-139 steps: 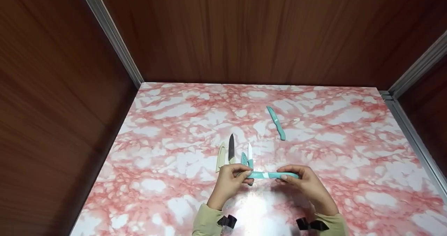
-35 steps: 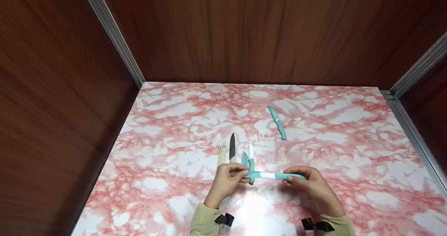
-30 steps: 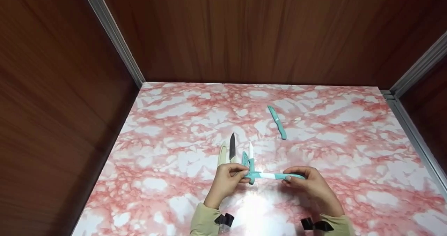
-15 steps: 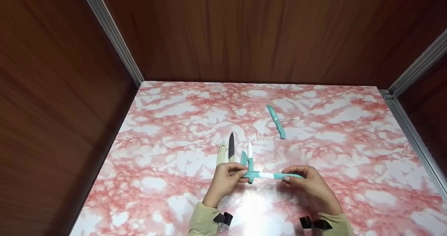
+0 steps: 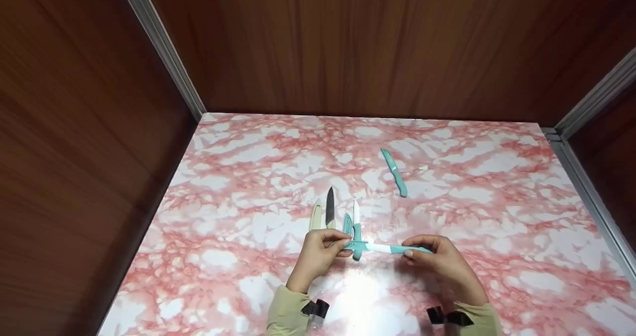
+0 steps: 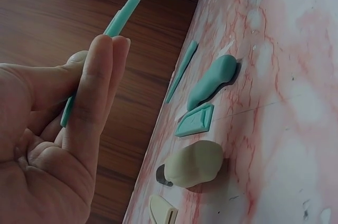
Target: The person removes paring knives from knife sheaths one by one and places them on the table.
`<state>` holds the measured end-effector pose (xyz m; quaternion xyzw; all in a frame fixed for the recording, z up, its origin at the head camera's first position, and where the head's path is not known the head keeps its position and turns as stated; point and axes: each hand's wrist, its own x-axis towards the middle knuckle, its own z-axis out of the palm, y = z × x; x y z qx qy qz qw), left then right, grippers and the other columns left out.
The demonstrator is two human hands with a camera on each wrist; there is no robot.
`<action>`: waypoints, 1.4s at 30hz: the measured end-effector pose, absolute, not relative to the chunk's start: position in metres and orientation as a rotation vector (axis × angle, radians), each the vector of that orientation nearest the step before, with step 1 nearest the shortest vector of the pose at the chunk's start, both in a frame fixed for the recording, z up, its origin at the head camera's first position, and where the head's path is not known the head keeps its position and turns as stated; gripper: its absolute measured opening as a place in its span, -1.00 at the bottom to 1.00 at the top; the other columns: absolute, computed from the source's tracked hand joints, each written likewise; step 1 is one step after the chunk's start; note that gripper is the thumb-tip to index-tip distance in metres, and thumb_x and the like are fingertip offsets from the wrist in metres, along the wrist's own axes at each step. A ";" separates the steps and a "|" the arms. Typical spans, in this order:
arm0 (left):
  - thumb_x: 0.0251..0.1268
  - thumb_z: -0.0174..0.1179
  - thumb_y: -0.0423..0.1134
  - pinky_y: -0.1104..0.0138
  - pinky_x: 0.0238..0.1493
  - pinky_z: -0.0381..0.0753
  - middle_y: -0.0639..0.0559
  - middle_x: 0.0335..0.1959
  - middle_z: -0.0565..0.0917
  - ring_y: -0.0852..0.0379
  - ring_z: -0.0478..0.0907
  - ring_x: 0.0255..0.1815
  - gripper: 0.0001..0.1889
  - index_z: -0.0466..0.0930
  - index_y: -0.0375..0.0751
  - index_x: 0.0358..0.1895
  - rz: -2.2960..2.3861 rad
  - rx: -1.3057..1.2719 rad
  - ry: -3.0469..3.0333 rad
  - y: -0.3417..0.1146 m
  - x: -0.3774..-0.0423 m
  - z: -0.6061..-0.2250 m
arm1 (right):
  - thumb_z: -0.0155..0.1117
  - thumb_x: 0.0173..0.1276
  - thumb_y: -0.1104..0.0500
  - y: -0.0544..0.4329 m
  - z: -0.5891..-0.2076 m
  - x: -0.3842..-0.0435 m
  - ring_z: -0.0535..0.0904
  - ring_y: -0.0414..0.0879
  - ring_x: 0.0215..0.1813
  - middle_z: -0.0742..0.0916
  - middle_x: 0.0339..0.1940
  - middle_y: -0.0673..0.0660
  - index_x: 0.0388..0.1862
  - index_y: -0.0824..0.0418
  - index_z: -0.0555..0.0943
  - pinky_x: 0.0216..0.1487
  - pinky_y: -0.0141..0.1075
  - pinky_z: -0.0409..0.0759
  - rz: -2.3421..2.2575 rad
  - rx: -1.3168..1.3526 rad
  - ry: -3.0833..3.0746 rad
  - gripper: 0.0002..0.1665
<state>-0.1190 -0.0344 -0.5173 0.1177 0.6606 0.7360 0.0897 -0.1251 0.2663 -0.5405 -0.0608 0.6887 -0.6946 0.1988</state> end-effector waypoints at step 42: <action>0.12 0.30 -0.55 0.15 -0.26 0.69 -0.22 -0.33 0.62 -0.05 0.69 -0.36 -0.67 0.40 -0.63 -0.10 2.440 0.170 1.707 -0.022 -0.131 -0.547 | 0.26 0.33 0.30 0.260 -0.547 -0.122 0.53 -0.15 -0.45 0.60 -0.25 0.57 -0.04 0.46 0.59 -0.49 -0.42 0.50 -1.671 -0.482 1.950 -0.72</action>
